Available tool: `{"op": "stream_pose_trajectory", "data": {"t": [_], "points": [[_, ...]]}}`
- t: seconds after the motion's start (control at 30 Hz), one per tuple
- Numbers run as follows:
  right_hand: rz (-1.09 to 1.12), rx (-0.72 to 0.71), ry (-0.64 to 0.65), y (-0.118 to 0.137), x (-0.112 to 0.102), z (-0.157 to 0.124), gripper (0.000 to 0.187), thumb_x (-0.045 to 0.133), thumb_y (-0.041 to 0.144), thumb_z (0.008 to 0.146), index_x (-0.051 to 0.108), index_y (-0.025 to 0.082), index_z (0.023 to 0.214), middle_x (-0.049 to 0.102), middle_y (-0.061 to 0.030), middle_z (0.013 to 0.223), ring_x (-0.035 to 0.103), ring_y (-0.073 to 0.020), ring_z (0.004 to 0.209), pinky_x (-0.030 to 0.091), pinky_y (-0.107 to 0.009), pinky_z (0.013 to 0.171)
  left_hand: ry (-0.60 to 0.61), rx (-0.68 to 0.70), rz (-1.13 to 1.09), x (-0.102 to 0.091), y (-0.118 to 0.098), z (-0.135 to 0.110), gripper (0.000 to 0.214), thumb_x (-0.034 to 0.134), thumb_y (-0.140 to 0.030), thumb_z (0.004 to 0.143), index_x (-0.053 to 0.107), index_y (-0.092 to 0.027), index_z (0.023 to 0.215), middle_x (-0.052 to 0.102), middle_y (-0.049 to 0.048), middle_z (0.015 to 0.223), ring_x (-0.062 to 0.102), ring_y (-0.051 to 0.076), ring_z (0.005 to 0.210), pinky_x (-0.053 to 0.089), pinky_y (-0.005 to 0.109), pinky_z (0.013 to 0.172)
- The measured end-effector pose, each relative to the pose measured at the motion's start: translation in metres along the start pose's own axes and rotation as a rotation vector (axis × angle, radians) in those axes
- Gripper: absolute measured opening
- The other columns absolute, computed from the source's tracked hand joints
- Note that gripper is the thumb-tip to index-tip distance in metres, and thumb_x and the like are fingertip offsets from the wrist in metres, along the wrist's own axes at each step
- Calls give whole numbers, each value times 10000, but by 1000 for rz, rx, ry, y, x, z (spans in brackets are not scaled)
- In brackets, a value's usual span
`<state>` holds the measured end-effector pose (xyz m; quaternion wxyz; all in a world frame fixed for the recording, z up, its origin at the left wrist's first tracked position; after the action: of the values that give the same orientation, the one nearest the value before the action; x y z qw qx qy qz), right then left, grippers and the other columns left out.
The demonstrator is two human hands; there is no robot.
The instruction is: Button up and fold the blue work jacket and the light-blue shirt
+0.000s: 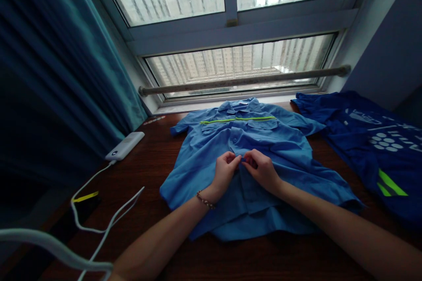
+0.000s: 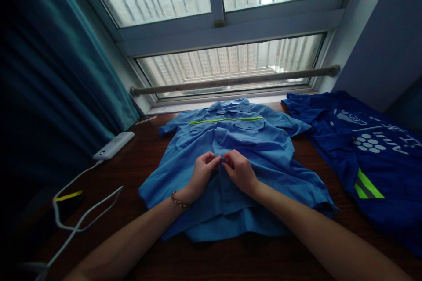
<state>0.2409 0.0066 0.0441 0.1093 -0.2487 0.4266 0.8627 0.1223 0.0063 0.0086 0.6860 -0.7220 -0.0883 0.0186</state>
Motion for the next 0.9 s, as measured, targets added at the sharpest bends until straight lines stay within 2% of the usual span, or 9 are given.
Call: {"op": "stream_pose_trajectory", "data": {"t": [0.1, 0.27, 0.53, 0.77, 0.9], "points": [[-10, -1, -6, 1, 0, -1, 61, 536, 146, 754, 517, 184, 797, 461, 2, 712, 442, -119, 587, 374, -242, 555, -19, -106, -89, -2, 12, 2, 264, 673, -302, 569, 466, -138, 579, 454, -53, 514, 425, 54, 472, 346, 178, 475], [21, -12, -6, 2, 1, -2, 109, 512, 152, 776, 545, 197, 869, 507, -29, 896, 483, -113, 627, 406, -247, 595, -21, -229, -197, -2, 26, 2, 245, 662, -270, 571, 453, -146, 597, 485, -32, 537, 465, 64, 481, 350, 182, 477], [53, -7, 5, 0, 2, -1, 122, 518, 139, 770, 561, 201, 866, 523, -10, 844, 474, -104, 598, 394, -235, 556, -24, -294, -297, -4, 29, 0, 256, 636, -169, 588, 448, -178, 762, 540, -31, 608, 514, 70, 497, 365, 177, 487], [58, 22, 7, -1, 0, 0, 114, 523, 144, 762, 560, 196, 857, 514, -19, 802, 472, -115, 605, 398, -238, 554, -43, -341, -341, -3, 33, 0, 257, 641, -138, 612, 467, -163, 798, 561, -19, 613, 532, 72, 510, 403, 184, 515], [67, 45, 1, -3, -1, 1, 97, 539, 150, 745, 543, 190, 833, 487, -7, 753, 460, -111, 583, 392, -233, 534, -2, -378, -385, 1, 36, 0, 214, 621, -99, 626, 490, -151, 787, 561, -13, 616, 527, 64, 502, 395, 171, 494]]}}
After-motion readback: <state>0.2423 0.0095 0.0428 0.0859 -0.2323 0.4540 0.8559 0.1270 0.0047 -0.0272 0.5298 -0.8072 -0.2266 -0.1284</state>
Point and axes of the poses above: each hand's wrist, its own z-axis towards the middle knuckle, its own x-axis out of the palm, y = z × x, the point moved 8 cm from there along z, towards the middle knuckle
